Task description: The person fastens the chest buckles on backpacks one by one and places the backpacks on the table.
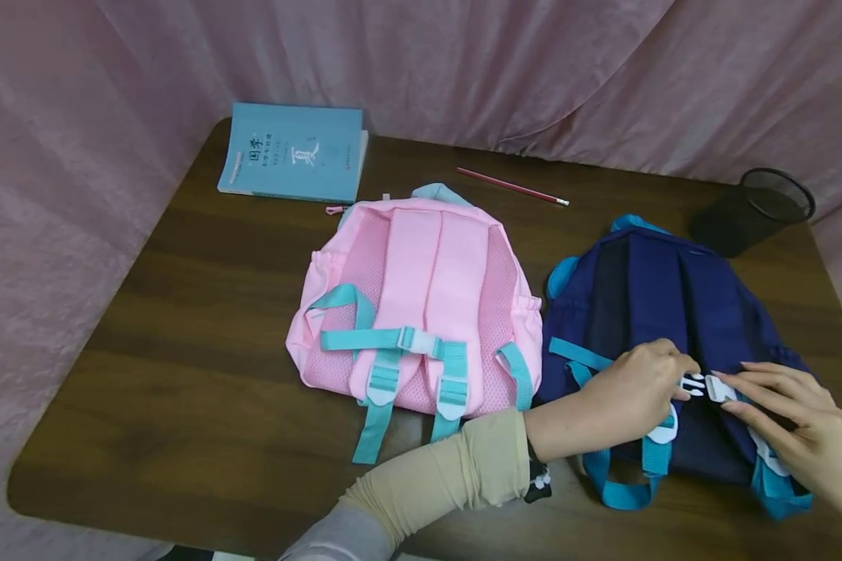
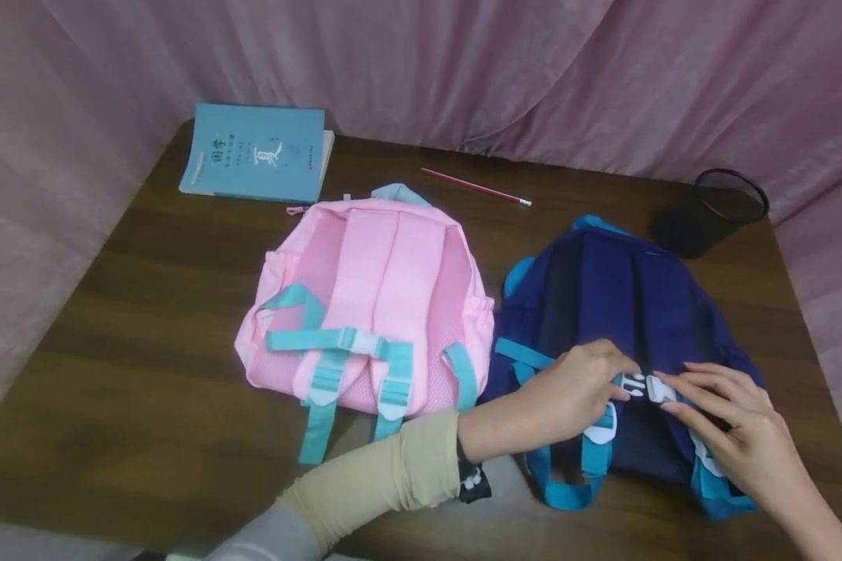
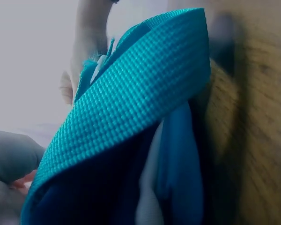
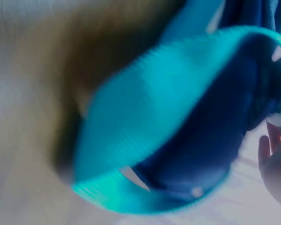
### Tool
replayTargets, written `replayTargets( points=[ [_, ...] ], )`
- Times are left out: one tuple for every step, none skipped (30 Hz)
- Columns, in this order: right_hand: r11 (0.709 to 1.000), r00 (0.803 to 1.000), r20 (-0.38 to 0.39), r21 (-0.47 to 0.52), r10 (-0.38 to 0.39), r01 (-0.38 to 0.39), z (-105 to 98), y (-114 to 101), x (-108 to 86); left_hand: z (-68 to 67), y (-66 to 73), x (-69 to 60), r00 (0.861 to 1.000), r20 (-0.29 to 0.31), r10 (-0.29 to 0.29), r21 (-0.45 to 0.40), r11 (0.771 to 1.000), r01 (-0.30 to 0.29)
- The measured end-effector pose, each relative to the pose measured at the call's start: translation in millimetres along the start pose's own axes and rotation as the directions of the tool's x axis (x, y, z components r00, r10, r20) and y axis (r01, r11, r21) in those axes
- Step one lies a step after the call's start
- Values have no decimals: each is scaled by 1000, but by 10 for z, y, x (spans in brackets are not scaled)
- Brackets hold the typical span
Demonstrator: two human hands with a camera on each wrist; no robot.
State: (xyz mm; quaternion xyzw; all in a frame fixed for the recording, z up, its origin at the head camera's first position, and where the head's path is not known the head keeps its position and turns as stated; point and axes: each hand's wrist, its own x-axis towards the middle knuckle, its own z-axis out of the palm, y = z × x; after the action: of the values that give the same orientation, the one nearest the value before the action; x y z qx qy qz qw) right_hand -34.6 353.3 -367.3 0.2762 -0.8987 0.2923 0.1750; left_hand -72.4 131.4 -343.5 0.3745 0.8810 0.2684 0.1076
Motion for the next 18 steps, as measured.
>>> replayTargets(
  points=[
    [1000,1000,-16,-15,-27,27,-5,13,16,2,1,-5,1000,-4,-4,-7,1000,4],
    [998,998,-32,-28,-57,56,-10,23,32,3,3,-11,1000,-11,-3,-9,1000,3],
    [996,995,-50,-38,-81,80,-12,29,47,7,4,-18,1000,-16,-2,-12,1000,1],
    [994,992,-71,-40,-105,102,-11,34,64,10,4,-24,1000,-21,0,-13,1000,0],
    [992,988,-89,-41,-123,120,-4,36,77,16,2,-30,1000,-30,8,-15,1000,-9],
    [991,987,-95,-45,-132,128,3,34,90,21,-2,-37,999,-35,14,-13,1000,-14],
    [989,985,-96,-50,-143,139,2,32,104,24,-3,-36,999,-43,20,-5,1000,-21],
    [988,984,-93,-49,-149,145,4,28,113,28,-2,-34,999,-44,24,-3,1000,-24],
    [988,984,-92,-52,-152,148,10,22,119,34,-4,-33,999,-43,28,-5,1000,-28],
    [987,984,-91,-52,-156,152,18,17,123,39,-7,-31,999,-40,32,-8,999,-32],
    [987,984,-84,-56,-155,150,23,9,121,44,-9,-31,999,-37,39,-10,999,-39],
    [987,985,-83,-58,-154,149,29,2,120,49,-9,-31,999,-34,41,-4,999,-41],
    [988,985,-83,-61,-149,144,33,-7,115,50,-9,-28,999,-31,42,-3,999,-42],
    [989,987,-82,-64,-141,136,35,-16,110,54,-9,-28,998,-37,43,9,999,-42],
    [990,989,-74,-73,-128,123,29,-27,105,57,-9,-33,998,-53,43,36,998,-42],
    [991,991,-67,-82,-116,110,23,-37,102,59,-6,-39,997,-72,37,71,997,-32],
    [991,993,-60,-94,-104,98,15,-46,99,62,-2,-46,995,-95,29,114,993,-18],
    [991,994,-52,-106,-92,86,6,-55,99,65,2,-52,992,-121,18,154,988,1]
  ],
)
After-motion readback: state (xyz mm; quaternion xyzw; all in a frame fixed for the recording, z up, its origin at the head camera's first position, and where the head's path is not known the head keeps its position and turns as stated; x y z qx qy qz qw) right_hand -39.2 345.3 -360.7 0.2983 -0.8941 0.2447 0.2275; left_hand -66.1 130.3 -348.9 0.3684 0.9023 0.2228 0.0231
